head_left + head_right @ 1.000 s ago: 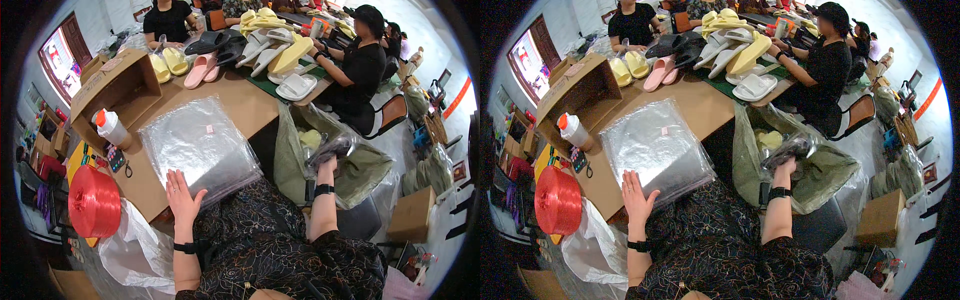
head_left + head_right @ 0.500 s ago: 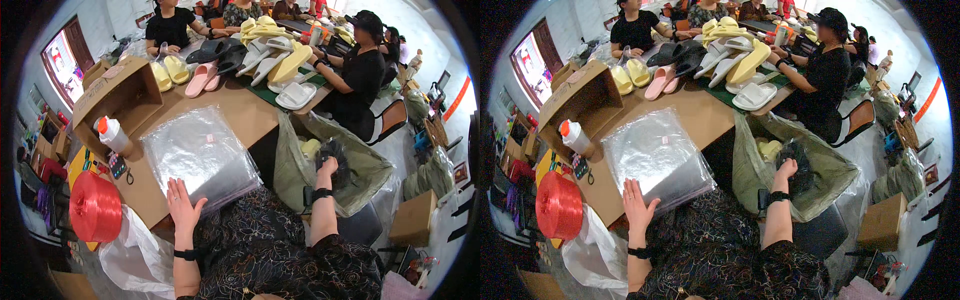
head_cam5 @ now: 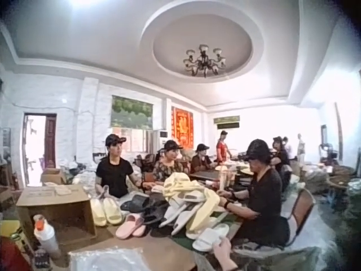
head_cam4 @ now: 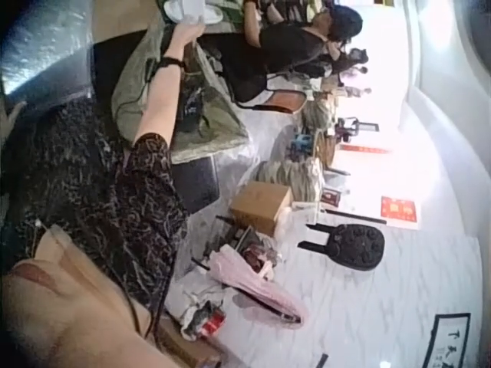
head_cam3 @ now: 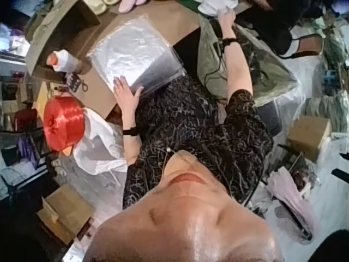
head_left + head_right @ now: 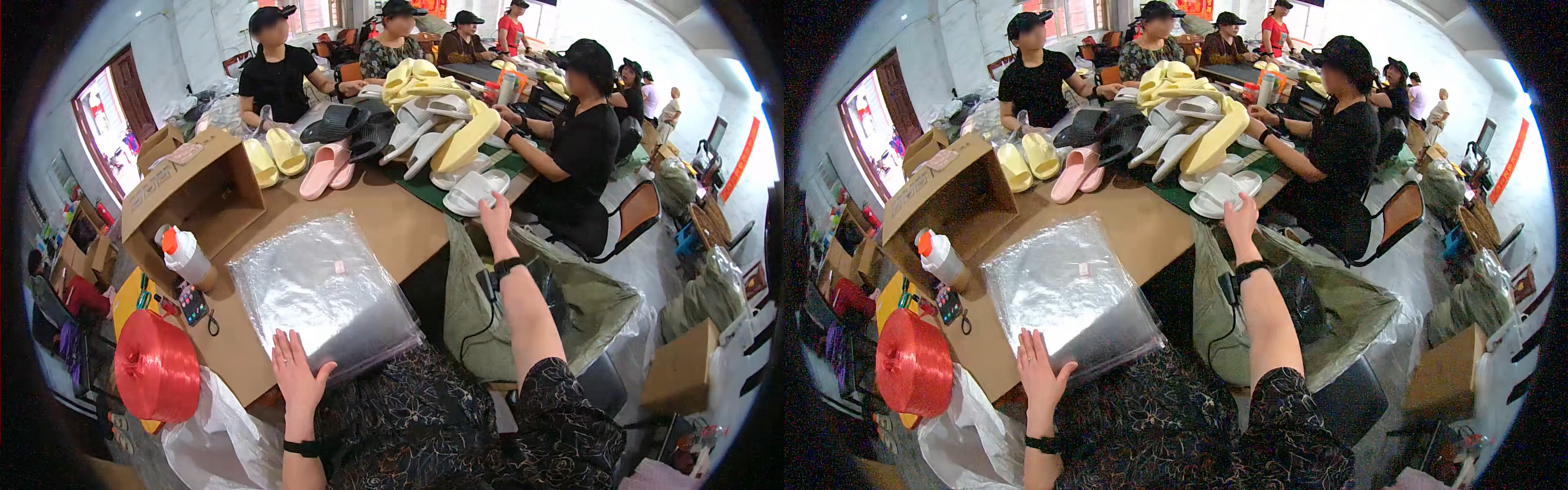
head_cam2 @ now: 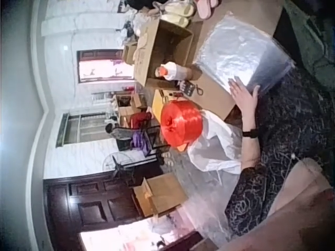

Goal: The recorder is packing pairs of various colored sandals into plastic bags and then placing the bags into a large collection bin.

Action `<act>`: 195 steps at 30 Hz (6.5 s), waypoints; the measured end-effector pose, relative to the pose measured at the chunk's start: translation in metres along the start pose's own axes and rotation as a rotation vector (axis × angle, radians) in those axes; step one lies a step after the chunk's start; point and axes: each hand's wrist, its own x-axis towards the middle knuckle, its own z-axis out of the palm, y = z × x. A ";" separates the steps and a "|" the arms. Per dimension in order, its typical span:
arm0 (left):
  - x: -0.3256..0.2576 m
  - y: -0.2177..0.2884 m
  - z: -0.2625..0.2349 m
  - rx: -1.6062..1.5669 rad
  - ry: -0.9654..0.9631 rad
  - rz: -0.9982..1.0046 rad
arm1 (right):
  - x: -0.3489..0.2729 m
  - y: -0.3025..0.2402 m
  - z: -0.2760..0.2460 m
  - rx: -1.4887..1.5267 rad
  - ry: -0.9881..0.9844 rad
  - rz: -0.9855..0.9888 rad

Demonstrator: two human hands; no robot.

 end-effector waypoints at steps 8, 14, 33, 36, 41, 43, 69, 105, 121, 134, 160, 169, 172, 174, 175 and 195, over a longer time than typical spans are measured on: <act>-0.003 0.001 0.001 -0.001 -0.005 0.006 | 0.031 -0.048 0.007 -0.563 -0.259 0.020; -0.003 0.002 -0.004 0.031 -0.037 -0.046 | -0.007 -0.073 0.032 -0.237 -0.320 -0.301; 0.001 -0.002 0.001 -0.021 0.044 0.044 | -0.193 -0.282 0.030 0.896 -1.275 0.047; 0.000 -0.002 0.002 -0.006 0.068 0.058 | -0.241 -0.270 0.038 0.880 -1.366 0.027; 0.001 -0.001 0.001 0.003 0.037 0.027 | -0.269 -0.244 0.035 0.845 -1.165 0.059; 0.003 -0.001 0.000 -0.003 0.040 0.030 | -0.259 -0.237 0.043 0.868 -1.085 -0.029; 0.021 0.005 -0.007 0.056 -0.069 -0.053 | -0.201 -0.204 0.012 0.487 -0.580 -0.084; 0.040 0.013 0.002 -0.011 -0.157 0.071 | -0.281 -0.133 -0.085 0.825 -0.462 0.352; 0.091 -0.004 0.010 -0.359 0.080 -0.025 | -0.266 -0.141 -0.107 0.944 -0.373 0.300; 0.082 0.006 -0.013 -0.781 -0.025 -0.106 | -0.283 -0.192 -0.113 0.417 -0.545 -0.395; 0.081 0.005 -0.008 -0.379 -0.089 0.042 | -0.294 -0.181 -0.098 0.508 -0.773 -0.473; 0.076 0.019 -0.025 -0.816 0.057 -0.054 | -0.282 -0.171 -0.092 0.144 -0.603 -0.453; 0.080 0.019 -0.019 -0.840 0.137 -0.140 | -0.282 -0.168 -0.097 0.191 -0.646 -0.483; 0.086 0.013 -0.014 -0.905 0.129 -0.199 | -0.277 -0.174 -0.105 0.245 -0.668 -0.608; 0.085 0.012 -0.017 -0.897 0.124 -0.214 | -0.278 -0.168 -0.103 0.250 -0.726 -0.591; 0.051 0.073 -0.050 -0.446 0.119 0.444 | -0.268 -0.193 -0.039 0.070 -0.606 -0.452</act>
